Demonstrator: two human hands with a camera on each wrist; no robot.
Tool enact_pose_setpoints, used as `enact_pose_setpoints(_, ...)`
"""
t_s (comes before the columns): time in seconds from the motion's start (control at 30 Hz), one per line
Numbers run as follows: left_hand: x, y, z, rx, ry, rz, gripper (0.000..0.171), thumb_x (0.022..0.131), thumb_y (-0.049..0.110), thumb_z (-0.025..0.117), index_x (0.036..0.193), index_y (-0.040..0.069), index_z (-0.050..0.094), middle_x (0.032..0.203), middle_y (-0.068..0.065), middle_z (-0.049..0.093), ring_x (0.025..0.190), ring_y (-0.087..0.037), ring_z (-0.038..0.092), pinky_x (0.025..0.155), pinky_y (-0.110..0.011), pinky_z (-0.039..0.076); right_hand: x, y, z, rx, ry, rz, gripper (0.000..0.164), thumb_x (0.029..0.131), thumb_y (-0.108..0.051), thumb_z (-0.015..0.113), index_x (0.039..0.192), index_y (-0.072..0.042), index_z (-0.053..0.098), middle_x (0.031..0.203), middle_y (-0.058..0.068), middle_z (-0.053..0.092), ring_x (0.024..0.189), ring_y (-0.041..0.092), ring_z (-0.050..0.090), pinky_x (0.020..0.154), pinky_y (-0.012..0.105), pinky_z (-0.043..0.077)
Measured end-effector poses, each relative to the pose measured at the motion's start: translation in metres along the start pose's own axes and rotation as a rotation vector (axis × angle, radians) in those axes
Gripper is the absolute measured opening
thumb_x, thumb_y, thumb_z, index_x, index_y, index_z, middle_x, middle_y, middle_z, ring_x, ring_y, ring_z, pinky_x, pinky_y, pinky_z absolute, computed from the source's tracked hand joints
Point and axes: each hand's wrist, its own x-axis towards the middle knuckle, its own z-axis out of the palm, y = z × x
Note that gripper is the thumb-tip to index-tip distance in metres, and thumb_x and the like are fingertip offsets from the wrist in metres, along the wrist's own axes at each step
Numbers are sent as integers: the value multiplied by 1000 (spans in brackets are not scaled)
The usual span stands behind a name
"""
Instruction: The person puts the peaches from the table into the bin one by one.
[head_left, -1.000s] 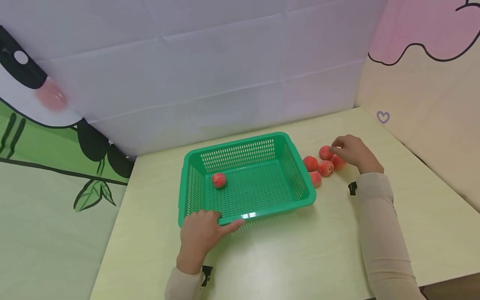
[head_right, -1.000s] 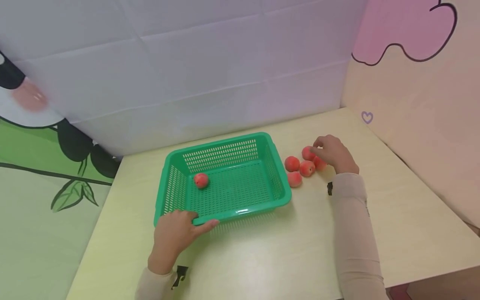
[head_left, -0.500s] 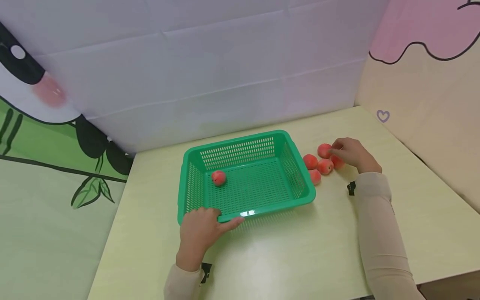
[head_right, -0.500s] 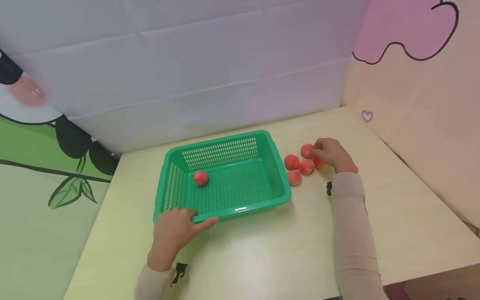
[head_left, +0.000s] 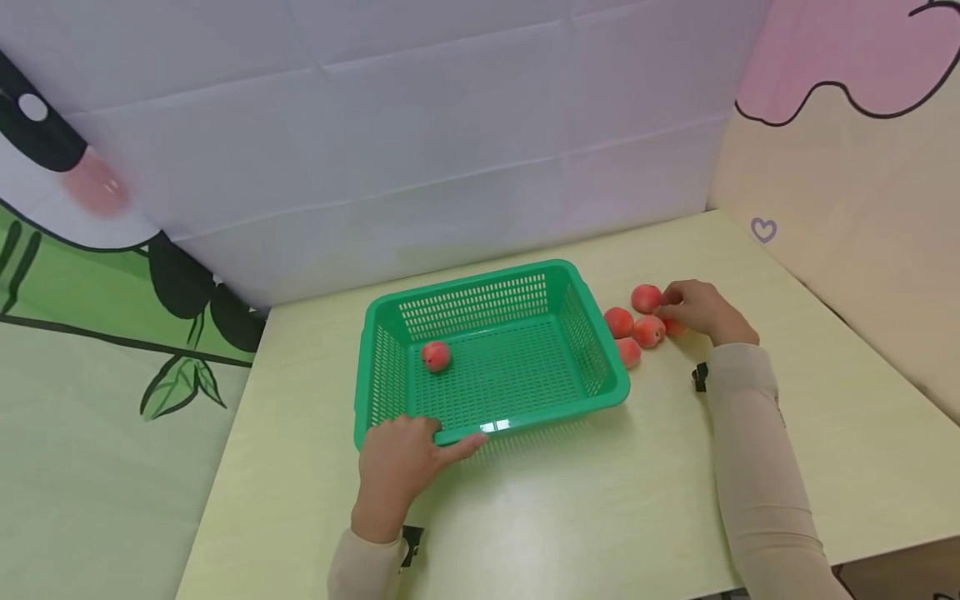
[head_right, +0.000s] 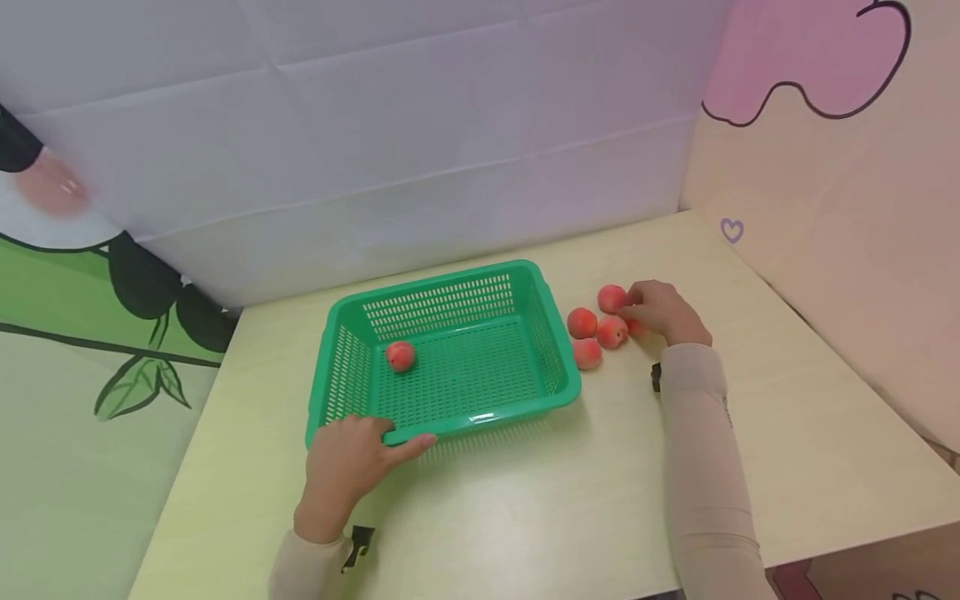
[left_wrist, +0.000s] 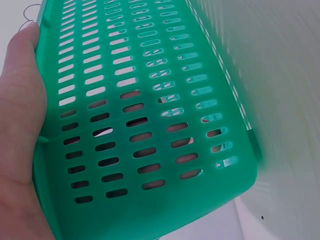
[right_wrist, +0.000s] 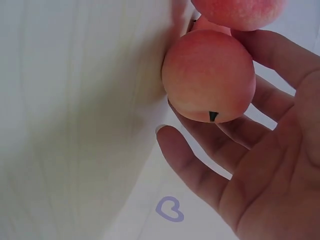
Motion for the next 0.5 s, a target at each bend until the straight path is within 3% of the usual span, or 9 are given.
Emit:
enact_pose_setpoints(0.13, 0, 0, 0, -4, -5, -7, 82, 87, 97, 35, 56, 22, 28, 57, 12, 13, 50, -7, 14, 46, -26, 12, 0, 1, 1, -4, -8, -8, 40, 106, -28, 62, 128, 5, 61, 129, 29, 61, 117, 46, 52, 103, 65, 44)
enact_pose_setpoints(0.33, 0, 0, 0, 7, -18, -14, 79, 86, 90, 56, 55, 22, 28, 57, 12, 13, 50, -7, 14, 46, -26, 12, 1, 2, 0, -4, -26, 30, 44, 103, -26, 66, 132, 6, 58, 131, 29, 59, 116, 45, 52, 102, 64, 45)
enact_pose_setpoints(0.5, 0, 0, 0, 12, -29, -25, 77, 84, 83, 67, 55, 22, 29, 57, 12, 13, 50, -7, 15, 46, -26, 12, 2, 5, 0, -26, -3, -14, 40, 97, -20, 72, 125, 7, 63, 125, 29, 62, 112, 43, 53, 101, 60, 44)
